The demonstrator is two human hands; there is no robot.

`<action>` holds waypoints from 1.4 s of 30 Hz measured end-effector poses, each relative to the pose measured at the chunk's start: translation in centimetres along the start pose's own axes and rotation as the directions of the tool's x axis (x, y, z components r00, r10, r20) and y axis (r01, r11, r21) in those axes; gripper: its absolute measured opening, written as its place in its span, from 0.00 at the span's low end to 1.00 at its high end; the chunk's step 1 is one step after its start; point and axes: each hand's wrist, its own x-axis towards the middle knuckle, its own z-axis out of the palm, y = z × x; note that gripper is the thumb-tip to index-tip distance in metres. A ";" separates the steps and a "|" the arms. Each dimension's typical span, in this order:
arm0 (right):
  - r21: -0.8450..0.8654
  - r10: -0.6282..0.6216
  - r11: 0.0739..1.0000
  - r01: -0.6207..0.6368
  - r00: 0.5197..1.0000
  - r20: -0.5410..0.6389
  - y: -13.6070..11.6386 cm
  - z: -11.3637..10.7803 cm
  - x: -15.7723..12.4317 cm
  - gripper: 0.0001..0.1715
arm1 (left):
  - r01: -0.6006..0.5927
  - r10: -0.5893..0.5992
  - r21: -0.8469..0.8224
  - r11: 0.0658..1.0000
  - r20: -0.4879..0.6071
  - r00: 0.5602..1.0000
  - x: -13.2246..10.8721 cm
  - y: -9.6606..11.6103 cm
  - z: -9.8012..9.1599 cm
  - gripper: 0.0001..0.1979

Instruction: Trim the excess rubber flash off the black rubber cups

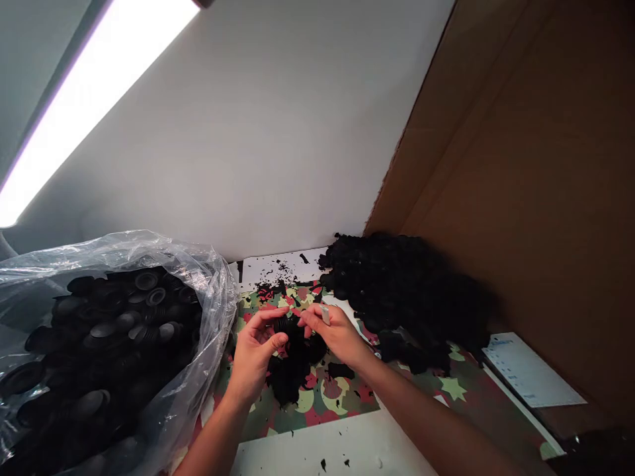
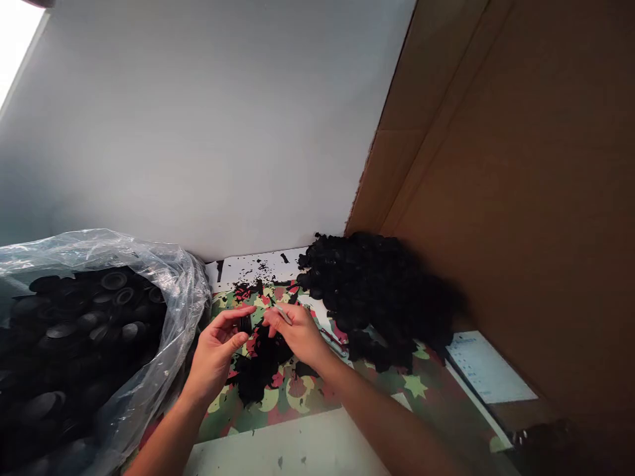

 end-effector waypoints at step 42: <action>-0.177 -0.021 0.984 0.012 0.999 -0.044 1.8 -2.9 0.4 0.28 | 0.244 0.494 0.946 0.212 -0.319 0.809 -2.9 9.0 -11.8 0.03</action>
